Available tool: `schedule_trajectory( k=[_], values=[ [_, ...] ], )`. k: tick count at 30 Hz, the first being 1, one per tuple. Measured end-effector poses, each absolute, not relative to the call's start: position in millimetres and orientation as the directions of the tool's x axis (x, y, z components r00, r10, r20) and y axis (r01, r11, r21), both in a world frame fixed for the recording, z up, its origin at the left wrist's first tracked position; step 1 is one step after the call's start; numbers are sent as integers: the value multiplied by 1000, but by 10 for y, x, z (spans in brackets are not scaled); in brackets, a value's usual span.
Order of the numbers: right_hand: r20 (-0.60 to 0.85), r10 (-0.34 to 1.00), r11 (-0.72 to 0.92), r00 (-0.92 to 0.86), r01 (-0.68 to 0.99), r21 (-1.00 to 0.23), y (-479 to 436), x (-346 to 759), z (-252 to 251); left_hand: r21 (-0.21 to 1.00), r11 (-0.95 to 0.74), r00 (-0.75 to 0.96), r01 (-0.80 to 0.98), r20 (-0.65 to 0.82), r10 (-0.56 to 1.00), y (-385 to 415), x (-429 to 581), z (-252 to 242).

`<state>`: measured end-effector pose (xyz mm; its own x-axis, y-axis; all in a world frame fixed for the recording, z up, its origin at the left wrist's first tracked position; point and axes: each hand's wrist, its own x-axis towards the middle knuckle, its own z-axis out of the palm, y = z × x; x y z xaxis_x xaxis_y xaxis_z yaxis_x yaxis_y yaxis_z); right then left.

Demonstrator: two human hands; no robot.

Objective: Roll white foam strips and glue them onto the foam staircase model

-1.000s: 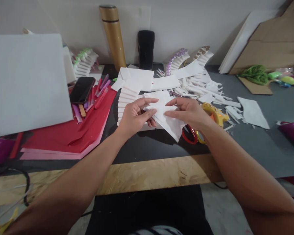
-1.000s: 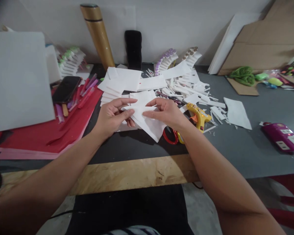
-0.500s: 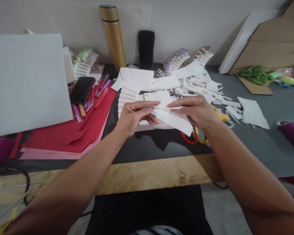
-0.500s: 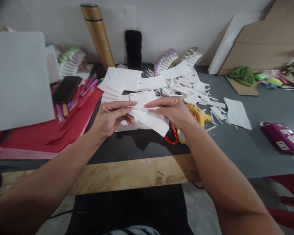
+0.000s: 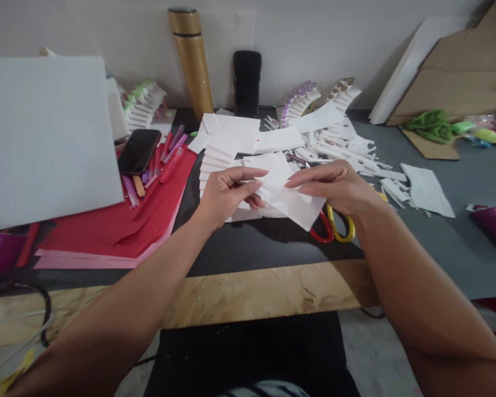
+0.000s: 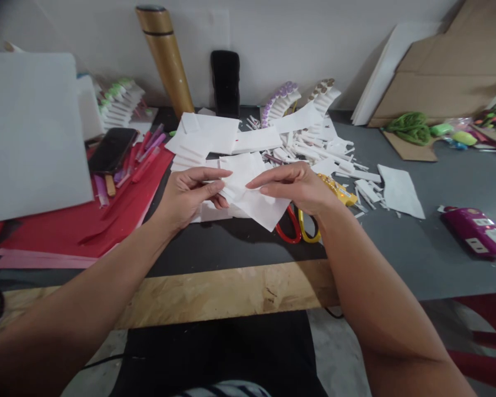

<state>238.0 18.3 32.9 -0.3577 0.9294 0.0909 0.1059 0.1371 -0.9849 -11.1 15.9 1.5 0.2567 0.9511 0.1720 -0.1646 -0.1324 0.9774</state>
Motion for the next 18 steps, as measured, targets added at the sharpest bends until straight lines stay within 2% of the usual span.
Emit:
schedule_trajectory(
  k=[5,7,11,15,18],
  values=[
    [-43,895,-83,-445,-70,-994,198,2463,340,972,-200,314,-121,228,922,121,-140,54],
    [-91,870,-139,-485,-62,-988,180,2414,329,971,-205,348,-123,236,907,97,-129,69],
    [-126,846,-96,-518,85,-992,111,2244,335,969,-220,378,-108,245,893,73,-96,81],
    [-131,820,-96,-557,93,-991,90,2147,308,974,-214,371,-72,225,901,97,-81,65],
    [-126,863,-64,-490,142,-988,115,2152,254,984,-181,348,-7,172,922,122,-66,35]
  ],
)
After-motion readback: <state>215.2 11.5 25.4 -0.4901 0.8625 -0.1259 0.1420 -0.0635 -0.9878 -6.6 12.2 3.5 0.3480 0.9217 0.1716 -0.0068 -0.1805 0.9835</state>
